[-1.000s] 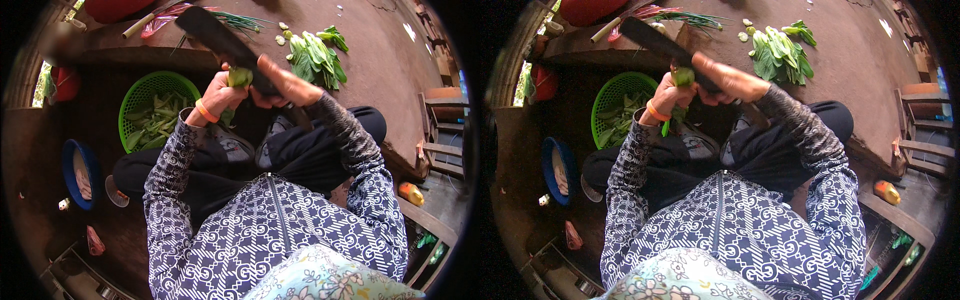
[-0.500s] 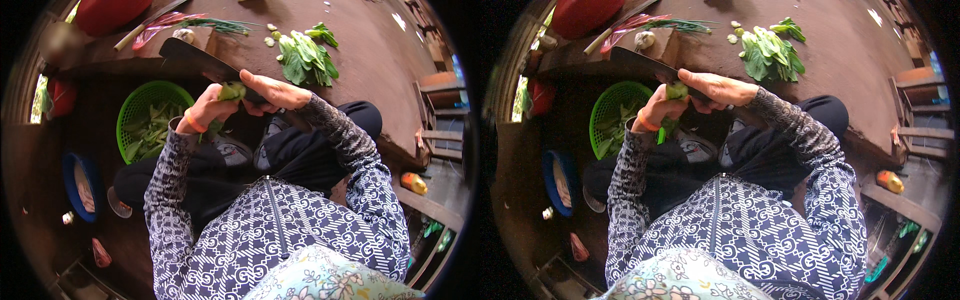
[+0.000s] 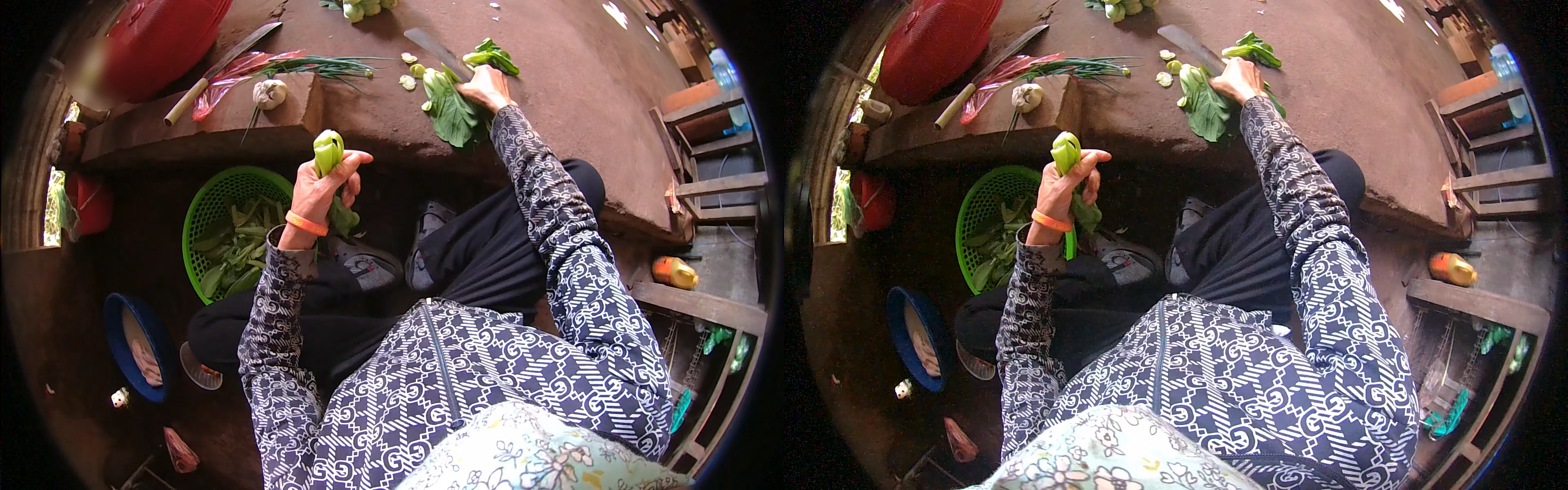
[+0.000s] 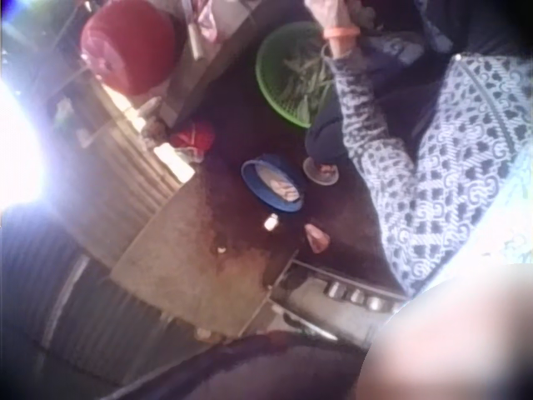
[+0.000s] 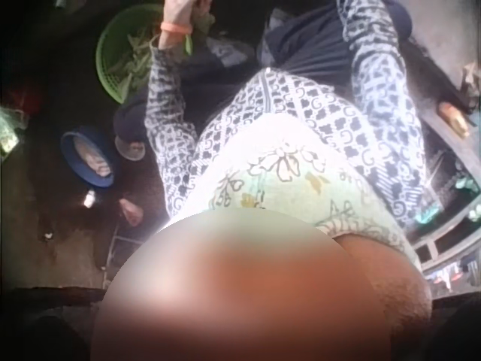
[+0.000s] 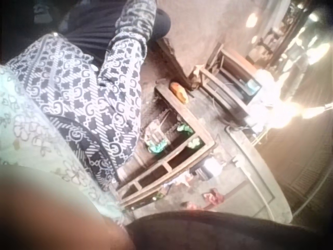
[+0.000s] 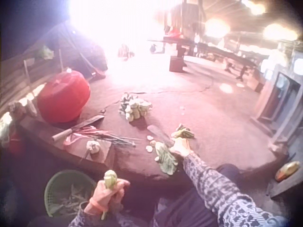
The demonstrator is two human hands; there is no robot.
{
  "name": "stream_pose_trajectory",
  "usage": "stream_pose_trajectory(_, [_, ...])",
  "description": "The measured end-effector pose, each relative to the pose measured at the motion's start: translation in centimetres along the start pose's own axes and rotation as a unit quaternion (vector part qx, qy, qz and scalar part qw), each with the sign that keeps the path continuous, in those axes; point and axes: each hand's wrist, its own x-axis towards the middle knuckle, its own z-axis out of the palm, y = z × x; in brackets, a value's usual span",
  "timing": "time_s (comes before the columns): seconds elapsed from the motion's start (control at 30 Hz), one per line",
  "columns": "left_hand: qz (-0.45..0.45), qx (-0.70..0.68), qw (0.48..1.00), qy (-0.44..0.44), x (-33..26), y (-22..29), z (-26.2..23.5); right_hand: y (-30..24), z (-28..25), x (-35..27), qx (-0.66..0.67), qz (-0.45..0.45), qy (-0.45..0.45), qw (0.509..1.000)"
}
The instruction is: The person sits on the floor and uses a knife to trim and cut leafy green vegetables, placing the prepared pieces into a green basket. The person handles the vegetables one at a time, removing outer leaves and cutting the stems.
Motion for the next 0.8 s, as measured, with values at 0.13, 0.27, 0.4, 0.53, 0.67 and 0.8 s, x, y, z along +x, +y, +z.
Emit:
stream_pose_trajectory(0.13, [0.015, 0.009, 0.999, 0.046, 0.5, -0.5, 0.0, -0.3, 0.3, 0.8, 0.045, 0.034, 0.03, 0.998])
stream_pose_trajectory(0.27, [0.039, -0.005, 0.998, 0.054, 0.8, -0.9, 0.0, -4.2, -2.1, -0.4, 0.272, 0.021, 0.047, 0.961])
stream_pose_trajectory(0.4, [0.055, -0.074, 0.991, 0.1, 1.2, -1.5, 0.1, -8.9, -4.8, -6.1, 0.509, -0.126, -0.076, 0.848])
stream_pose_trajectory(0.53, [0.141, -0.09, 0.974, 0.155, 1.7, -2.2, -0.1, -13.4, -6.9, -11.7, 0.556, -0.181, -0.181, 0.791])
stream_pose_trajectory(0.67, [0.096, -0.097, 0.983, 0.122, 1.0, -1.8, -1.2, -16.4, -6.5, -14.7, 0.562, -0.208, -0.279, 0.75])
stream_pose_trajectory(0.8, [0.139, -0.213, 0.965, 0.062, 0.6, -1.6, -0.3, -16.5, -4.8, -14.9, 0.486, -0.234, -0.248, 0.804])
